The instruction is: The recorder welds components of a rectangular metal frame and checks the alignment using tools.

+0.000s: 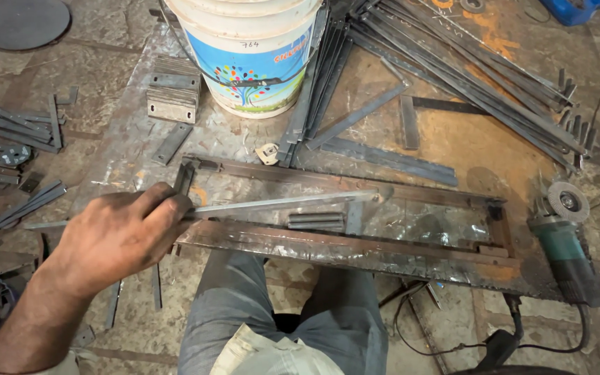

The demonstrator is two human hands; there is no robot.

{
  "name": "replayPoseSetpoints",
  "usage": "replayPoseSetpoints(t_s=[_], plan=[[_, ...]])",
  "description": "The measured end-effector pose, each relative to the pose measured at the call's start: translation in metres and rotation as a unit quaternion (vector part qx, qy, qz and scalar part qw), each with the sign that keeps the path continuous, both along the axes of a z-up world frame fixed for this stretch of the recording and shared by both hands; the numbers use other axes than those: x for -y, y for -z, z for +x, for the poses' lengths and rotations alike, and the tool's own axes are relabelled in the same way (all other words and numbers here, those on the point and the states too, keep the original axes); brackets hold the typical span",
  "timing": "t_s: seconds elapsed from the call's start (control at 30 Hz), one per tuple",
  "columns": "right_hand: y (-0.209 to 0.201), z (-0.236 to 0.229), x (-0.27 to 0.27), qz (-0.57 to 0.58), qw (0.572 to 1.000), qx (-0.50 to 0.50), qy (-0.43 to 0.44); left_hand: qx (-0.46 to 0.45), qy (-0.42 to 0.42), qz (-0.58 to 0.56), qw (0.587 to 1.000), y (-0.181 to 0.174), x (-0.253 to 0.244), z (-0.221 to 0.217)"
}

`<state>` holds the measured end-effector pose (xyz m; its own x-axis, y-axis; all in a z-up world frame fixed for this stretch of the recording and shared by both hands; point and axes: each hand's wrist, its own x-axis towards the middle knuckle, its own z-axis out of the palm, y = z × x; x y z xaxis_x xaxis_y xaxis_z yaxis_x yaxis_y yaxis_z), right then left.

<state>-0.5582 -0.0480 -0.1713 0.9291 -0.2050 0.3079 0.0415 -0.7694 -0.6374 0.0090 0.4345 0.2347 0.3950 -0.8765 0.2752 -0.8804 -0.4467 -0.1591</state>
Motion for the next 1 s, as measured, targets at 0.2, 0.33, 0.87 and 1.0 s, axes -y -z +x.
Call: replayPoseSetpoints(t_s=[0.2, 0.33, 0.87, 1.0], plan=[[-0.121, 0.114, 0.000, 0.006, 0.999, 0.049, -0.018, -0.111, -0.001, -0.044, 0.993, 0.004, -0.002, 0.003], [-0.216, 0.184, -0.020, 0.012, 0.996, 0.088, -0.022, -0.185, -0.028, -0.013, 0.982, -0.004, -0.003, -0.003], [-0.429, 0.330, -0.088, -0.013, 0.974, 0.068, -0.215, -0.266, -0.040, 0.024, 0.963, -0.021, -0.022, -0.035], [-0.435, 0.334, -0.092, -0.018, 0.970, 0.043, -0.238, -0.271, -0.022, 0.014, 0.962, -0.019, -0.022, -0.034]])
